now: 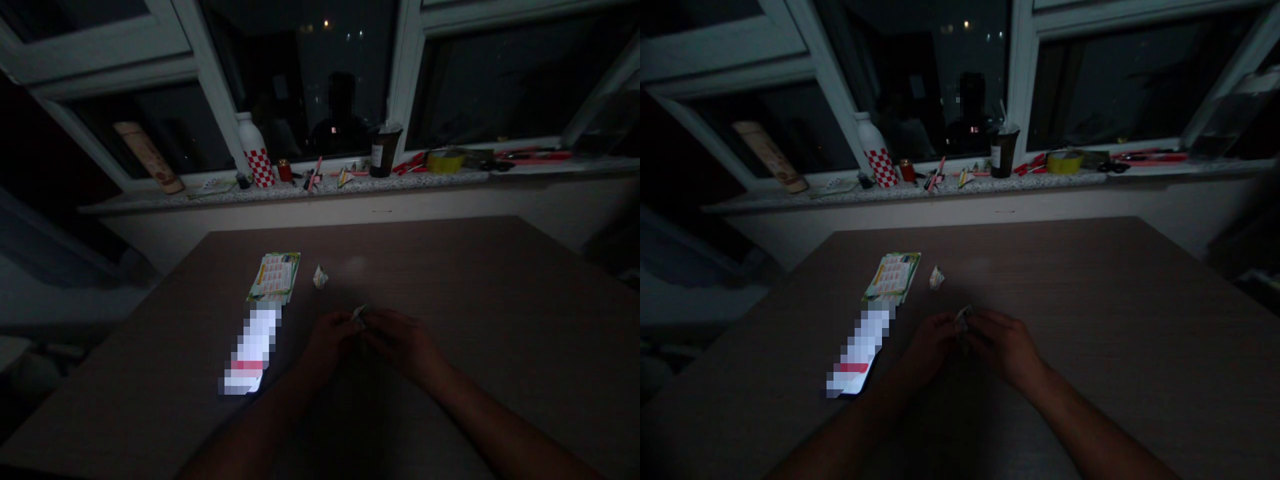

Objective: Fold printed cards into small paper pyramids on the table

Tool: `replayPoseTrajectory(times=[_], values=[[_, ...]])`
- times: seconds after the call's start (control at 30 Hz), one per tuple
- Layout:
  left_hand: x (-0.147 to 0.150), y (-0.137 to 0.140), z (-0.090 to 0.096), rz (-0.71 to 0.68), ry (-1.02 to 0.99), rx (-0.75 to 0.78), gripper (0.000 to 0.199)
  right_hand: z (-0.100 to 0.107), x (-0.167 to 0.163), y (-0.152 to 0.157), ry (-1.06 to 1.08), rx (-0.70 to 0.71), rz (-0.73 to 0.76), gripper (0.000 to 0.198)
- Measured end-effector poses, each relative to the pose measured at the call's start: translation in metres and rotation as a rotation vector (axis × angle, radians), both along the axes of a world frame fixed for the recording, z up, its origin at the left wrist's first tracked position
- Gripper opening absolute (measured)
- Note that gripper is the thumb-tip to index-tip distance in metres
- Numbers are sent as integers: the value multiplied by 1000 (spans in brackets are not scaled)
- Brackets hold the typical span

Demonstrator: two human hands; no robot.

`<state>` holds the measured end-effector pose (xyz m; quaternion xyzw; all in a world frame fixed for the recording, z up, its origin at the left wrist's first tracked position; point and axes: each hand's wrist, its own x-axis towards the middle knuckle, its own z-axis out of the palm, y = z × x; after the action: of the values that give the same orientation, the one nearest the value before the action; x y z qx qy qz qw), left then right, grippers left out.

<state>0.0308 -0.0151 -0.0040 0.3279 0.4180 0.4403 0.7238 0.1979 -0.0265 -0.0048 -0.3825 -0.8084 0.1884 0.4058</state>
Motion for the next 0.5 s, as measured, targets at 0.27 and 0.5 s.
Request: replayPoseTrajectory(times=[0.27, 0.5], values=[[-3, -1, -1, -63, -5, 12, 16, 6, -6, -4, -187, 2, -24, 32], [-1, 1, -3, -50, 22, 19, 19, 4, -7, -1, -233, 33, -28, 29]])
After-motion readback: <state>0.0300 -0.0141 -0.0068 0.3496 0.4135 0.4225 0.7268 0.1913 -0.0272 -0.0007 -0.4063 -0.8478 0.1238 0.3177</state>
